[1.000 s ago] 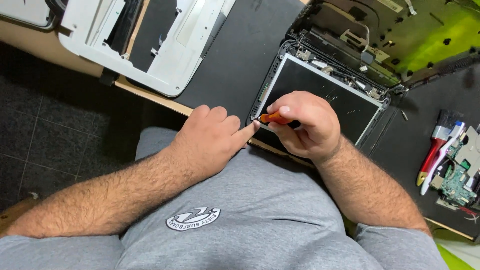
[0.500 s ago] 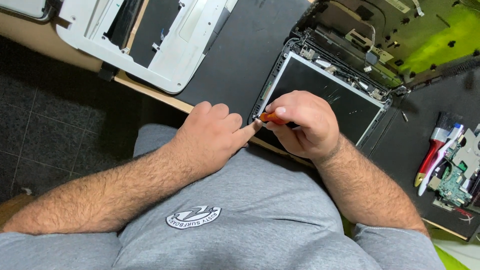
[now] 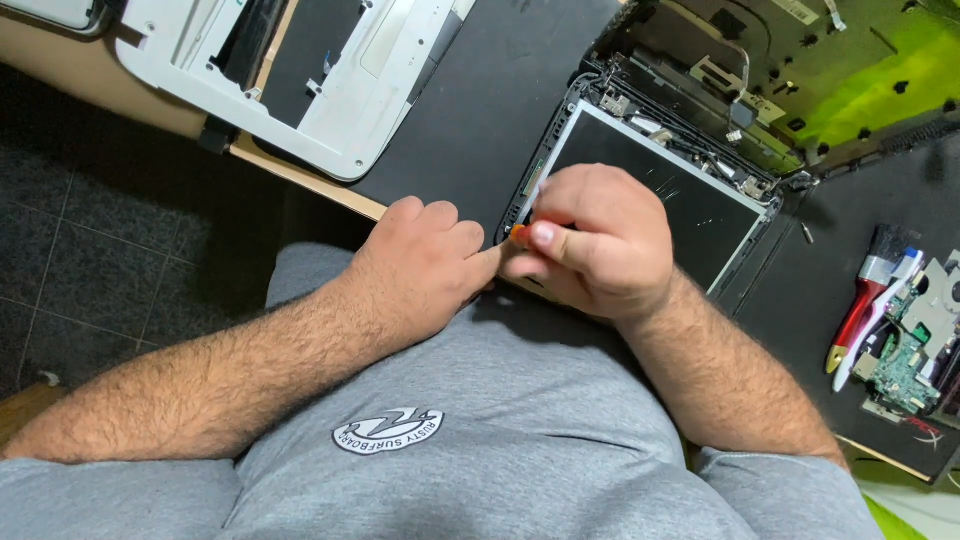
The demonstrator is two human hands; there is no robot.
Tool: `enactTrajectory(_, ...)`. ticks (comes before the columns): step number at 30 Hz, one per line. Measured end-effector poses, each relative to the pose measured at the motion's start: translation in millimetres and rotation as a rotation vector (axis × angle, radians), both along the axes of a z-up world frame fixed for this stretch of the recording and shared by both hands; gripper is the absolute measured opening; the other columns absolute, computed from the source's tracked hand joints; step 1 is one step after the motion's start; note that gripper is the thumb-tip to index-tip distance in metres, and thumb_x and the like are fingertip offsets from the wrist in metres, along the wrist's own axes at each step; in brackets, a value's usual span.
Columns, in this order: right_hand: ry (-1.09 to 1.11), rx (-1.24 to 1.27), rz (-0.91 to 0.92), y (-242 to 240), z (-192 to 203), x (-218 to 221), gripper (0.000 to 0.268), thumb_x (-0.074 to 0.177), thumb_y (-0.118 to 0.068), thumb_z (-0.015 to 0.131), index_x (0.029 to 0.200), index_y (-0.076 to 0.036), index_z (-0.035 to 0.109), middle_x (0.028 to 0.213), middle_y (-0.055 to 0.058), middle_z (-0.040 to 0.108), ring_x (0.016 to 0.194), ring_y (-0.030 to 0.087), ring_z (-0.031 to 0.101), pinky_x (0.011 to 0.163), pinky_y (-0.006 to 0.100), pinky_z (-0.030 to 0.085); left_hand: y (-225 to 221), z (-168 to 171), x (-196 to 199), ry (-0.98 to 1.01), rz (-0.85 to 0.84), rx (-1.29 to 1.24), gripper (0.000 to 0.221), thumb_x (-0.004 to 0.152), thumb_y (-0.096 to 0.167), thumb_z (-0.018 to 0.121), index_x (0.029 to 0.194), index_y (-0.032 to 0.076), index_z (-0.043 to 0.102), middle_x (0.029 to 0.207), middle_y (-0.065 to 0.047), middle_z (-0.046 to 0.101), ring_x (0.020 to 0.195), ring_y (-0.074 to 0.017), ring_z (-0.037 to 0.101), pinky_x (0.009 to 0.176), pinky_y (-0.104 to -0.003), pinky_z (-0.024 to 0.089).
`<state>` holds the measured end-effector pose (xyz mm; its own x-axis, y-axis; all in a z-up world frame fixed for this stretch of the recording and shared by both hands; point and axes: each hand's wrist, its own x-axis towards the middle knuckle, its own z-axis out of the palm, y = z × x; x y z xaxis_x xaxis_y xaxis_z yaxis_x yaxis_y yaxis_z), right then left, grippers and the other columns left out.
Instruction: The technician connects the LCD ribbon cable, seats the screen into the laptop lid, secures it with screws using a screwdriver, and then snaps the front bezel into place.
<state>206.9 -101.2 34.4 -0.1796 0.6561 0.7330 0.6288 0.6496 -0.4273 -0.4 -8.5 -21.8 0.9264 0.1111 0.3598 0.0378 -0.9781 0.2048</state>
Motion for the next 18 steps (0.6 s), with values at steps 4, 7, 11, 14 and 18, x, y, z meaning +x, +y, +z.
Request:
enactTrajectory(4, 0.119, -0.056, 0.057, 1, 14, -7, 0.014, 0.097, -0.004, 0.068, 0.111, -0.001, 0.066, 0.108, 0.024, 0.076, 0.095, 0.045, 0.075, 0.080, 0.057, 0.062, 5, 25, -1, 0.012, -0.022, -0.055, 0.023, 0.089, 0.039, 0.074, 0.098, 0.019, 0.072, 0.078, -0.003, 0.052, 0.069, -0.0240, 0.050, 0.059, -0.040, 0.040)
enactTrajectory(7, 0.105, -0.047, 0.078, -2, 7, -3, 0.024, 0.087, -0.001, 0.083, 0.107, -0.004, 0.069, 0.094, 0.020, 0.075, 0.085, 0.040, 0.075, 0.082, 0.057, 0.063, 1, 4, -3, 0.000, -0.015, -0.037, 0.025, 0.097, 0.040, 0.066, 0.090, 0.016, 0.066, 0.075, -0.004, 0.048, 0.068, -0.0249, 0.049, 0.059, -0.040, 0.039)
enactTrajectory(11, 0.074, -0.017, 0.067, 2, 12, -5, 0.016, 0.090, -0.004, 0.078, 0.102, -0.001, 0.067, 0.097, 0.025, 0.073, 0.087, 0.045, 0.073, 0.081, 0.061, 0.062, 4, 13, -2, 0.024, -0.016, -0.031, 0.025, 0.092, 0.041, 0.070, 0.105, 0.020, 0.072, 0.077, -0.003, 0.052, 0.068, -0.0242, 0.050, 0.059, -0.040, 0.040)
enactTrajectory(14, 0.113, -0.039, 0.096, 1, 10, -7, 0.012, 0.092, 0.000, 0.074, 0.102, 0.000, 0.067, 0.099, 0.024, 0.075, 0.089, 0.045, 0.075, 0.083, 0.063, 0.061, 1, 5, -2, 0.030, -0.004, -0.015, 0.021, 0.095, 0.040, 0.068, 0.096, 0.020, 0.069, 0.076, -0.002, 0.050, 0.068, -0.0230, 0.049, 0.058, -0.039, 0.038)
enactTrajectory(18, 0.094, -0.007, 0.047, -1, 8, -5, 0.021, 0.083, 0.003, 0.087, 0.096, 0.001, 0.070, 0.084, 0.021, 0.070, 0.077, 0.037, 0.070, 0.082, 0.061, 0.063, 1, 2, -2, 0.096, -0.012, -0.004, 0.023, 0.095, 0.042, 0.068, 0.092, 0.019, 0.067, 0.074, -0.001, 0.049, 0.067, -0.0220, 0.049, 0.059, -0.037, 0.040)
